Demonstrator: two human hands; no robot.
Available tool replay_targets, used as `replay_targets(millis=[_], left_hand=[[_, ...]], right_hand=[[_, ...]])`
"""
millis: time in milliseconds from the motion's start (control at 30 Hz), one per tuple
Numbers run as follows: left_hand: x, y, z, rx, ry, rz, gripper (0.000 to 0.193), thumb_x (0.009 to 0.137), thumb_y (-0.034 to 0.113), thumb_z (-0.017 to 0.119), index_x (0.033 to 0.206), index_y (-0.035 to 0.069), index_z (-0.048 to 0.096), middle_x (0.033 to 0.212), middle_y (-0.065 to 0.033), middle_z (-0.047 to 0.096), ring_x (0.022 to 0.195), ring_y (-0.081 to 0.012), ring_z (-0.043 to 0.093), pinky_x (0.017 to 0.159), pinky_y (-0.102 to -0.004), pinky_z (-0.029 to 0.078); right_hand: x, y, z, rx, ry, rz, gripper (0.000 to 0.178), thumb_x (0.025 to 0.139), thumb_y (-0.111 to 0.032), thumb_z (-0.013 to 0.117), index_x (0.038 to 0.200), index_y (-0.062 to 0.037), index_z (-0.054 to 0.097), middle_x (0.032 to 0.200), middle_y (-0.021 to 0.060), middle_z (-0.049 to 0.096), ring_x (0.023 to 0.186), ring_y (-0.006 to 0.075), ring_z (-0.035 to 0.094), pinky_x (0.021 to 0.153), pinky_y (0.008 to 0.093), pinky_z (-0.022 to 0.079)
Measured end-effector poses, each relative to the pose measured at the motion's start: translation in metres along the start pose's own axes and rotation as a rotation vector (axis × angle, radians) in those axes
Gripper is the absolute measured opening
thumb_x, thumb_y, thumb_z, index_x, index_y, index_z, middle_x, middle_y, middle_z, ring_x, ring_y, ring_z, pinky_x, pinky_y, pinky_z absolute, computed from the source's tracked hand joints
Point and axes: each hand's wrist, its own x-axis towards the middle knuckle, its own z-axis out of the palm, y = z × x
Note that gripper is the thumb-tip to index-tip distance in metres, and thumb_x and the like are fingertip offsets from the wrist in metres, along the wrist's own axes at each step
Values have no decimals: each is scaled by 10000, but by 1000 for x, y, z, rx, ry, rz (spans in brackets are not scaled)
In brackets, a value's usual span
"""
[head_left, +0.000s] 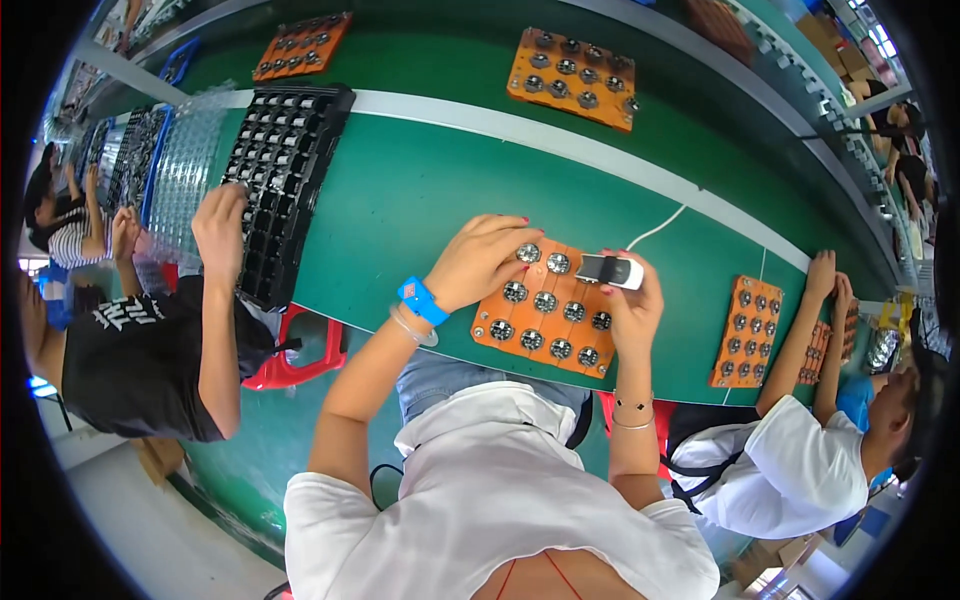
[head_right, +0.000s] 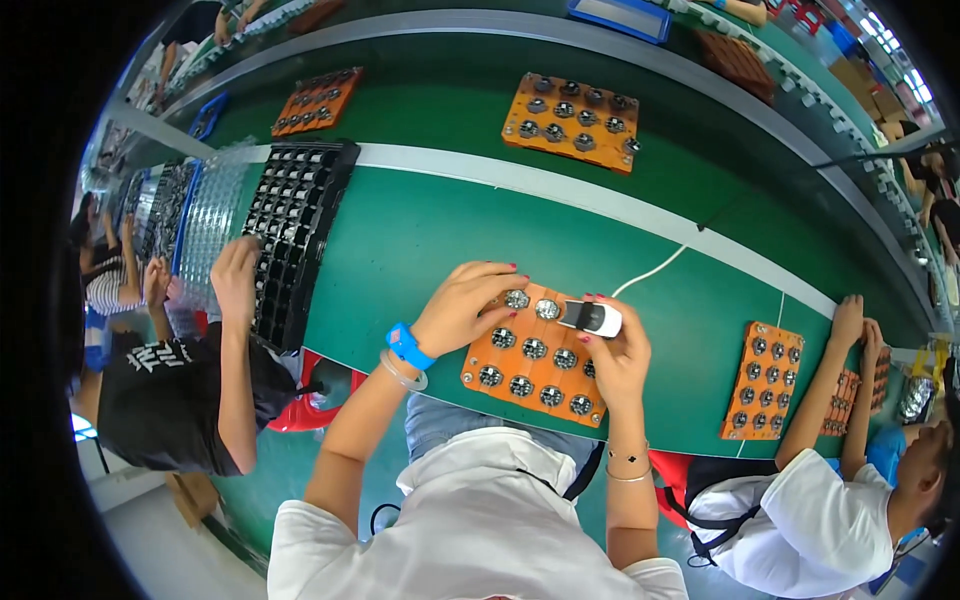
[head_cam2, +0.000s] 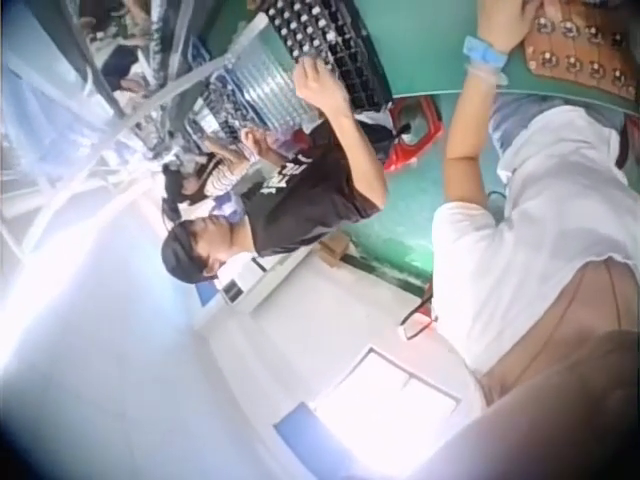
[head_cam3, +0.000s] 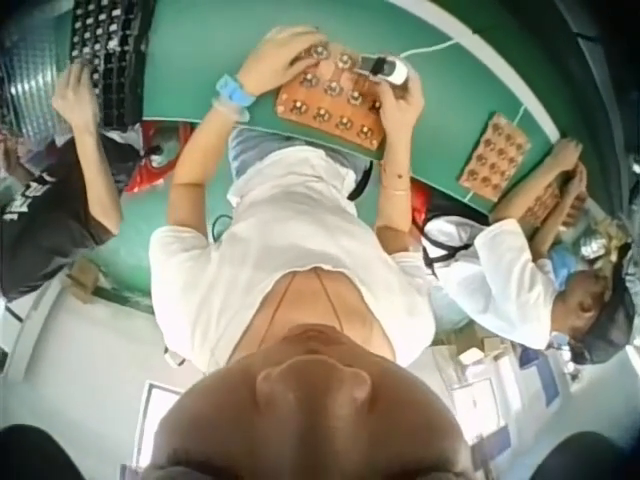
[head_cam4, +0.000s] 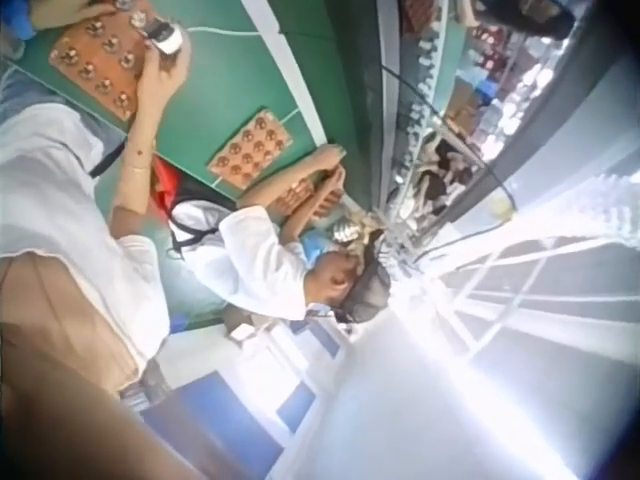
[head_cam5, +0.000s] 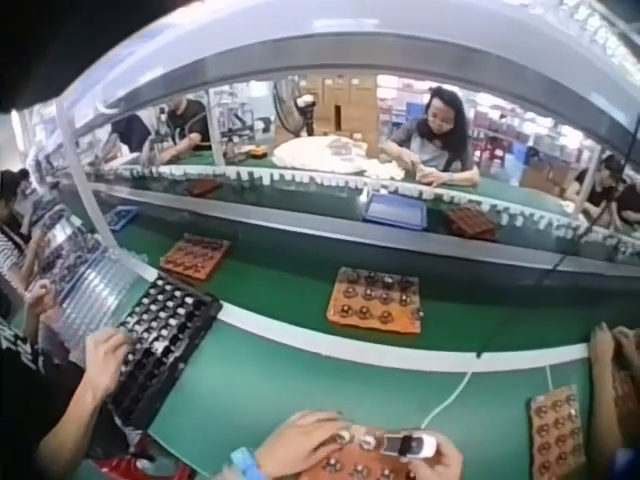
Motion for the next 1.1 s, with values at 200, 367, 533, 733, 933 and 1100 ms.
replay_targets(millis=[200, 367, 533, 733, 933, 1100], left_hand=[[6, 19, -2, -246, 13, -93, 409, 785, 93, 655, 1173, 65, 528, 1051, -104, 619, 1019, -301, 568, 911, -373, 431], [14, 34, -7, -281, 50, 28, 468, 782, 69, 654, 1216, 59, 481, 1054, -104, 622, 1003, -307, 576, 877, -357, 453], [15, 32, -11, -283, 41, 4, 506, 762, 87, 671, 1228, 70, 473, 1035, -91, 626, 1008, -302, 563, 890, -368, 436], [20, 18, 3, 96, 26, 103, 512, 736, 134, 682, 1205, 98, 480, 988, -60, 605, 975, -258, 537, 952, -381, 343], [27, 19, 11, -163, -151, 46, 501, 775, 126, 658, 1231, 99, 453, 1056, -86, 635, 1015, -264, 564, 971, -381, 346], [33, 45, 4, -197, -106, 70, 512, 778, 111, 654, 1239, 90, 434, 1069, -72, 643, 1017, -277, 574, 945, -375, 387]], right_hand=[[2, -1, 5, -134, -109, 63, 412, 736, 95, 615, 1131, 13, 534, 1121, 126, 576, 1046, 213, 555, 912, 321, 446], [5, -7, 15, -76, -105, 50, 420, 722, 77, 644, 1123, 3, 545, 1120, 115, 568, 1065, 208, 542, 899, 315, 446], [2, -4, 16, -91, -43, -30, 394, 747, 56, 641, 1124, 8, 539, 1084, 103, 585, 1003, 177, 562, 867, 298, 453], [-6, 1, -4, 54, 110, 7, 379, 806, -1, 630, 1158, 24, 492, 1080, 123, 587, 987, 173, 565, 862, 291, 460], [-6, 2, -14, -189, 6, -37, 375, 795, 6, 630, 1147, 28, 505, 1107, 129, 574, 1000, 189, 559, 870, 299, 456], [-5, -2, -3, -287, -36, -103, 376, 749, 40, 635, 1113, 27, 546, 1061, 100, 572, 1004, 188, 550, 887, 301, 426]])
